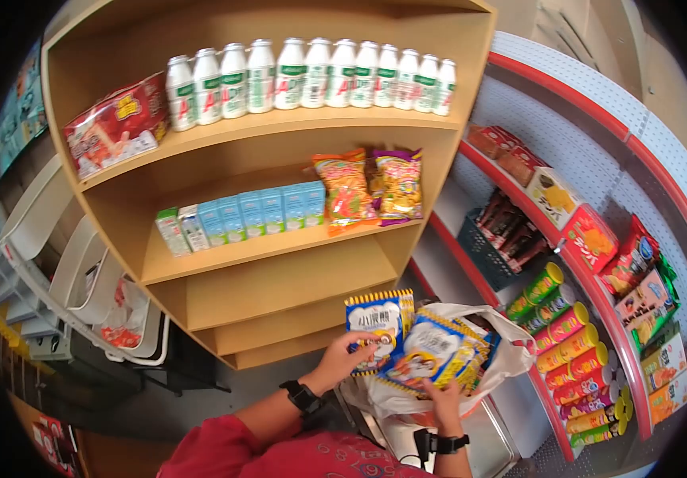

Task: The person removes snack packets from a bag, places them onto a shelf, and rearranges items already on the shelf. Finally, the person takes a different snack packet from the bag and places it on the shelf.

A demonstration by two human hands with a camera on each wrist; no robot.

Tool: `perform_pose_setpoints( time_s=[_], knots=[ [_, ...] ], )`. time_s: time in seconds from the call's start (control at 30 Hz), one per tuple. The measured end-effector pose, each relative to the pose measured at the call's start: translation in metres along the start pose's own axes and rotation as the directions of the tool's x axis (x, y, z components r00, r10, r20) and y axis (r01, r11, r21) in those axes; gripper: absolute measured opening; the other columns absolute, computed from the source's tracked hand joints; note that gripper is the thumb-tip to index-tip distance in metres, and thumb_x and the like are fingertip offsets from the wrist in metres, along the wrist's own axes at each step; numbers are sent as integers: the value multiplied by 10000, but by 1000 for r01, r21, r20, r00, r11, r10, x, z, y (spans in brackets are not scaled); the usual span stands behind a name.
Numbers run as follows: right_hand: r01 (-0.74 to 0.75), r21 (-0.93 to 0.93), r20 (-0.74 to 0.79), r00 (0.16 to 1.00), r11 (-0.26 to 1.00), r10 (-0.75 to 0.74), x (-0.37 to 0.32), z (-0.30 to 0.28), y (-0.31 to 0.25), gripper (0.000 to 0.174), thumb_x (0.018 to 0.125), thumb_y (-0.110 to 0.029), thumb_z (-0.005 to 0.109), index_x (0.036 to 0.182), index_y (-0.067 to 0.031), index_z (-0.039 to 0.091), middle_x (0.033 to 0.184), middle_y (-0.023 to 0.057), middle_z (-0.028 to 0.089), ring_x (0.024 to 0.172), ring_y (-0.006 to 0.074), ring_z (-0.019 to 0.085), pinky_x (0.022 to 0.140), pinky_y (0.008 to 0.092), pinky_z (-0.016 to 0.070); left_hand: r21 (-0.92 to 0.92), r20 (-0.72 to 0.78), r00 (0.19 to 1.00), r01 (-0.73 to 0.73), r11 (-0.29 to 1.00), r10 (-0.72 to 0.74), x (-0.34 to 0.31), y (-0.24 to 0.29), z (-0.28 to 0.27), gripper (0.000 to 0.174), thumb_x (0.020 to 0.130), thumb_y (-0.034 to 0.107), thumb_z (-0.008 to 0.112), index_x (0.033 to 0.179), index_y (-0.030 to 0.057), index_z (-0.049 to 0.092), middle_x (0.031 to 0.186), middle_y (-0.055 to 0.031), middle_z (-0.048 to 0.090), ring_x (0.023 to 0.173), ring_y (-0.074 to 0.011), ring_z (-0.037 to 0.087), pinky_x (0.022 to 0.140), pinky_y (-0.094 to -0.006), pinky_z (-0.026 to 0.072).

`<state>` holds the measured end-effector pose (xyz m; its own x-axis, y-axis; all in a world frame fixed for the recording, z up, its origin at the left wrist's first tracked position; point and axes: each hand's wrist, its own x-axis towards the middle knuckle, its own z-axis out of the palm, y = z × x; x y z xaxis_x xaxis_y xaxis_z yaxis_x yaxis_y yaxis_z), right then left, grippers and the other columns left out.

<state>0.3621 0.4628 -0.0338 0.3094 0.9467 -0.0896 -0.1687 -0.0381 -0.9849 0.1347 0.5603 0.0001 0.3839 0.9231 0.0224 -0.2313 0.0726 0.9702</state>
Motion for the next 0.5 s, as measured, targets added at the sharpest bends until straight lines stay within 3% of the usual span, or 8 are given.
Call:
perform_pose_setpoints(
  time_s=[0.07,0.1,0.23,0.3,0.37,0.43,0.47,0.5],
  knots=[
    [8,-21,-124,992,1000,-10,7,-13,4,311,791,-61,662,1076,-27,543,936,36,623,792,110,591,703,250,478,2,-99,994,-39,999,39,-6,5,-28,266,823,-6,592,1087,23,576,1006,-46,591,858,-99,554,752,-227,465],
    [-22,-31,-179,984,999,17,11,-20,4,315,797,-54,649,1092,-37,538,950,34,619,809,101,590,710,243,474,8,-116,992,-43,999,43,-9,7,-42,266,823,-6,592,1087,23,576,1006,-46,591,858,-99,554,752,-227,465],
    [154,-150,-326,925,977,-196,16,-24,-1,312,803,-74,649,1089,-32,532,965,40,612,805,115,584,718,238,467,20,-247,961,-121,992,122,-26,20,-95,277,817,-43,564,1085,26,573,1062,-49,572,910,-109,541,794,-232,452],
    [178,-113,-375,903,978,-208,16,-22,3,317,806,-88,646,1092,-20,527,968,50,612,824,127,585,732,242,466,52,-321,938,-118,992,128,-35,28,-121,262,817,-47,560,1068,28,579,1068,-48,568,915,-111,538,791,-232,453],
    [224,-41,-398,890,974,-222,16,-12,9,295,813,-95,639,1075,-15,532,951,44,608,802,126,582,721,242,465,64,-325,939,-96,993,112,-46,38,-147,351,806,-72,560,1138,40,543,1091,-52,559,933,-117,536,797,-240,453],
    [205,-76,-410,885,976,-218,16,0,11,265,818,-108,637,1047,-19,539,913,25,606,744,106,569,658,225,454,-1,-416,888,-215,977,195,-57,52,-169,492,795,-89,553,1256,55,459,1154,-69,536,953,-122,533,811,-246,456],
    [194,-79,-424,881,978,-209,16,7,12,246,816,-113,639,1027,-26,547,895,18,605,722,94,559,628,215,440,38,-421,874,-250,967,242,-60,48,-189,709,764,-141,540,1384,86,283,1265,-99,443,1040,-147,498,837,-253,454],
    [184,-81,-439,876,980,-201,17,18,11,227,815,-117,642,1007,-33,554,877,10,605,700,82,549,599,205,427,42,-420,876,-242,969,237,-65,53,-203,709,764,-141,540,1384,86,283,1265,-99,443,1040,-147,498,837,-253,454]
  ],
)
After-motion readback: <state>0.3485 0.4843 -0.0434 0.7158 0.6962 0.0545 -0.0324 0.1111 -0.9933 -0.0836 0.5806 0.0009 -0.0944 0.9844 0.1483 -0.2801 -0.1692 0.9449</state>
